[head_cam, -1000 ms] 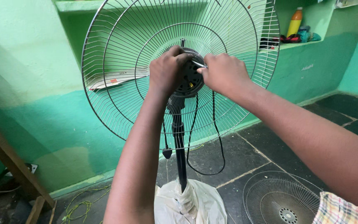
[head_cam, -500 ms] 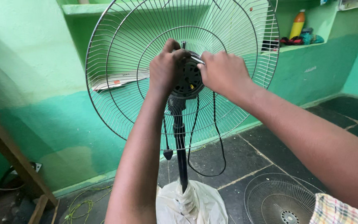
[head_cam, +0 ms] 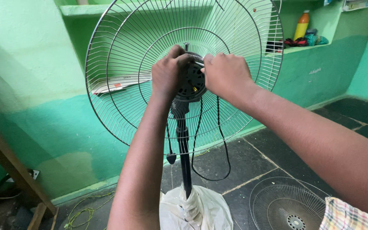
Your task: The person uses a screwdriver to tighten screws on the central hub of a standing fan. They repeatedly adjust the screwdriver and reposition their hands to secure the fan's internal components.
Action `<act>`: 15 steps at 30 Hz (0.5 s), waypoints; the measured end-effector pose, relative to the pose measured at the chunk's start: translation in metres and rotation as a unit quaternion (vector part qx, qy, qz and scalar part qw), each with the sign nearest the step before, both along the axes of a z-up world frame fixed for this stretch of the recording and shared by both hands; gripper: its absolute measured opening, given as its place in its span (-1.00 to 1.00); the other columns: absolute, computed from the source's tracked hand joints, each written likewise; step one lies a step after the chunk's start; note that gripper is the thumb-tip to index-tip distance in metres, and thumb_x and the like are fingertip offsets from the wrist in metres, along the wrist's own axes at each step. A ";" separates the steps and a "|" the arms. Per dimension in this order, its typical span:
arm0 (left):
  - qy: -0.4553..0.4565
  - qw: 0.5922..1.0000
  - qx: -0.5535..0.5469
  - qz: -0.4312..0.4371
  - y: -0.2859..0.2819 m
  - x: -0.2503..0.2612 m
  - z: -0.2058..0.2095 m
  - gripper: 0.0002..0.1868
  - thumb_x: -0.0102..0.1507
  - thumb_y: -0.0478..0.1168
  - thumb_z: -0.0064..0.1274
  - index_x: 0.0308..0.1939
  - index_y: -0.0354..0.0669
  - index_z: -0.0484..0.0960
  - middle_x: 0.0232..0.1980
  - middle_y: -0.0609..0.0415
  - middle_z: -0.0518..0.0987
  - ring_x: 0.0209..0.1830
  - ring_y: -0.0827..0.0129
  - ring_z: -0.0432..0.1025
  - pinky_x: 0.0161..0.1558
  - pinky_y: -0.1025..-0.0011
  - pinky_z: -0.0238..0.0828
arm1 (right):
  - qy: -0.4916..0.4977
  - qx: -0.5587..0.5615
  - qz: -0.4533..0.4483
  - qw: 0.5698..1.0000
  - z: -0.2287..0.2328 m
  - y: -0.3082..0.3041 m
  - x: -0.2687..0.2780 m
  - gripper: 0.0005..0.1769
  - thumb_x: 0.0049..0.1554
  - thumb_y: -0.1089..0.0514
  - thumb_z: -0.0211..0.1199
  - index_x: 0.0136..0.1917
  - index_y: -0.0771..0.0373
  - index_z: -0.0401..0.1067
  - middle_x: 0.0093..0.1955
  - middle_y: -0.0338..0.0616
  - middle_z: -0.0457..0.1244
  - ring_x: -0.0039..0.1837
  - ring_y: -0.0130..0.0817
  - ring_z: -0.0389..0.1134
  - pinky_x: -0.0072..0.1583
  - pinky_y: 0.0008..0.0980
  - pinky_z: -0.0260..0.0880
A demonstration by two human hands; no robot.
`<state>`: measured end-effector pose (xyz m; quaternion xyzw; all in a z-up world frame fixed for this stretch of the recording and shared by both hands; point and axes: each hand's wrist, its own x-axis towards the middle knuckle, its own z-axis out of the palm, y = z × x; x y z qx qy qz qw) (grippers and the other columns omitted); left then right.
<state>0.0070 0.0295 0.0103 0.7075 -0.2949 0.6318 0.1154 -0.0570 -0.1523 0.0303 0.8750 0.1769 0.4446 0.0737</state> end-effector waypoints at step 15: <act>0.047 0.998 -0.005 0.037 -0.005 0.002 -0.001 -0.88 0.17 -0.08 0.22 -0.22 0.19 0.74 -0.17 0.35 0.61 -0.24 0.32 0.59 -0.37 0.30 0.46 | 0.281 0.257 -0.011 0.925 0.018 -0.011 -0.006 -0.44 0.27 -0.24 0.05 0.32 0.20 0.27 -0.29 -0.01 0.40 -0.12 -0.14 0.51 0.01 -0.06 0.46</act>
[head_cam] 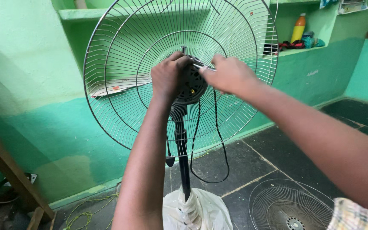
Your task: The person uses a screwdriver to tighten screws on the central hub of a standing fan. They repeatedly adjust the screwdriver and reposition their hands to secure the fan's internal components.
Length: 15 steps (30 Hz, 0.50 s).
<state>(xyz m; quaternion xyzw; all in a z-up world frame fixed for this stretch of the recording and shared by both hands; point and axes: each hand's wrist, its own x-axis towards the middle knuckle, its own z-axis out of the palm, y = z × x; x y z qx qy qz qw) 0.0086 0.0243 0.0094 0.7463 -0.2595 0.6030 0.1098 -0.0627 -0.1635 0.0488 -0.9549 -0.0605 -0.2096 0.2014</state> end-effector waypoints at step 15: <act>-0.050 0.998 0.026 -0.008 0.005 -0.003 -0.003 -0.89 0.15 -0.15 0.22 -0.25 0.17 0.79 -0.13 0.33 0.61 -0.26 0.36 0.59 -0.36 0.35 0.49 | -0.330 -0.164 0.036 0.929 -0.028 0.010 -0.004 -0.69 0.14 -0.07 0.33 -0.14 0.23 0.50 -0.23 0.00 0.36 -0.17 0.03 0.44 -0.11 0.00 0.45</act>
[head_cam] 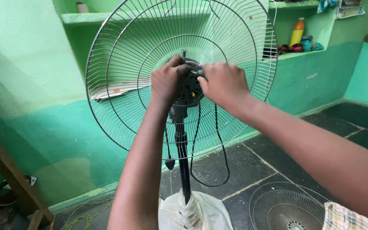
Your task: The person uses a screwdriver to tighten screws on the central hub of a standing fan. They repeatedly adjust the screwdriver and reposition their hands to secure the fan's internal components.
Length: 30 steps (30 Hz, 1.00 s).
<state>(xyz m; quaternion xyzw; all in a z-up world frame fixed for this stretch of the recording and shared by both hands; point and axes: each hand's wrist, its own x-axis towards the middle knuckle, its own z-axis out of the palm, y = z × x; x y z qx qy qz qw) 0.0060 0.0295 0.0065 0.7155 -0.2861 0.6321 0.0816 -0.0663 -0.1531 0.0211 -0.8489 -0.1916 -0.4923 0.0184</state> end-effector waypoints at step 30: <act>0.095 0.977 -0.090 -0.169 0.001 -0.001 -0.008 -0.86 0.22 -0.30 0.22 -0.14 -0.16 0.69 -0.14 -0.01 0.65 -0.18 0.05 0.58 -0.14 0.21 0.51 | 0.366 0.631 0.259 0.633 -0.413 -0.036 -0.003 -0.74 0.16 0.06 0.23 0.07 0.15 0.30 -0.40 -0.32 0.16 -0.42 -0.57 0.09 -0.39 -0.50 0.02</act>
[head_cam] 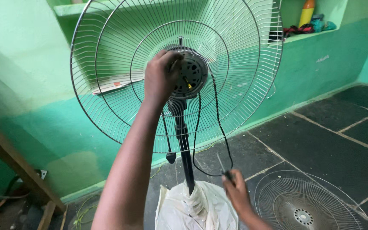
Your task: The person uses a screwdriver to tighten screws on the central hub of a standing fan. They repeatedly adjust the screwdriver and reposition their hands to secure the fan's internal components.
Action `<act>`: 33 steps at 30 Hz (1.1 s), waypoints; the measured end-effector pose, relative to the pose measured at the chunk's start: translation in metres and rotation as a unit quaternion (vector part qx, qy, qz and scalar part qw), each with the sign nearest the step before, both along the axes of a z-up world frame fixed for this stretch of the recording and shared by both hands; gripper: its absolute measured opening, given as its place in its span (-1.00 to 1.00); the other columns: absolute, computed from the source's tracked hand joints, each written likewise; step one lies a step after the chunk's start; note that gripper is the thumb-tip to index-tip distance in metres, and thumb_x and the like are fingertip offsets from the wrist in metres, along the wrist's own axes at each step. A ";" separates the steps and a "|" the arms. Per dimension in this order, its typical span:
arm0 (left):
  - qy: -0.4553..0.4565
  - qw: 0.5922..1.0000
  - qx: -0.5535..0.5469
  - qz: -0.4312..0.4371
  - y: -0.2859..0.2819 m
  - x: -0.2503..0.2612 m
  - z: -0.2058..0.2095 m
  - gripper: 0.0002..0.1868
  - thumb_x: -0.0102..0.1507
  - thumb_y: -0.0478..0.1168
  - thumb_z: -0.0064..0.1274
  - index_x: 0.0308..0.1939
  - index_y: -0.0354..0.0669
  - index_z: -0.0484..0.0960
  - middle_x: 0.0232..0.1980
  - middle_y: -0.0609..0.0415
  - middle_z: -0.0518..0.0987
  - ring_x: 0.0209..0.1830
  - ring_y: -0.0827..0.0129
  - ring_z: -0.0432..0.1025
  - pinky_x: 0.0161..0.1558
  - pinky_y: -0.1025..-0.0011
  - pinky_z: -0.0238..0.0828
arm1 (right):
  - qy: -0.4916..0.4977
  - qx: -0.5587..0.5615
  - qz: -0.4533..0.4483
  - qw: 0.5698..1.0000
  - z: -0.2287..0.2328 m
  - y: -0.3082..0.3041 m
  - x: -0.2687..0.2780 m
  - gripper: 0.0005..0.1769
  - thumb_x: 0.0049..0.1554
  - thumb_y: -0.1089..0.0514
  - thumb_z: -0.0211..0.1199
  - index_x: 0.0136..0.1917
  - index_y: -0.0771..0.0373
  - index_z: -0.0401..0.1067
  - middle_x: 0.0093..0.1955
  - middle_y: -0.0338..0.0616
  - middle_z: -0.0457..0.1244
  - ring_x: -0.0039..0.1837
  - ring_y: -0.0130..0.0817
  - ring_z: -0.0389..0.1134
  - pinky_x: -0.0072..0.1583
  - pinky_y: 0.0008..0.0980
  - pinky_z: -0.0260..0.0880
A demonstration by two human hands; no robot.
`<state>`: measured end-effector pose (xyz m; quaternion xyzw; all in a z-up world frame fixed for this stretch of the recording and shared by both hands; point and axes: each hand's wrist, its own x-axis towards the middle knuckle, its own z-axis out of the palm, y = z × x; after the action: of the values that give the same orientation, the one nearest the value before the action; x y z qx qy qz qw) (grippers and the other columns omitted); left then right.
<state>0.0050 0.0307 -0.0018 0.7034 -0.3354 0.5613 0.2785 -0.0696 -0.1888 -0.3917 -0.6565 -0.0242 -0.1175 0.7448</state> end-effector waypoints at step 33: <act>0.023 0.994 0.072 0.074 -0.001 -0.014 0.022 -0.76 0.21 -0.22 0.21 -0.06 0.16 0.80 -0.11 0.21 0.67 -0.21 0.22 0.58 -0.21 0.28 0.50 | -0.331 -0.206 -0.001 0.921 0.245 -0.012 -0.011 -0.75 0.20 0.19 0.26 0.07 0.28 0.26 -0.34 -0.32 0.23 -0.28 -0.64 0.10 -0.24 -0.51 0.14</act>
<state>-0.0092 0.0301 0.0197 0.7573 -0.3154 0.5383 0.1928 -0.0802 -0.2004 -0.1466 -0.7193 -0.2925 -0.3213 0.5421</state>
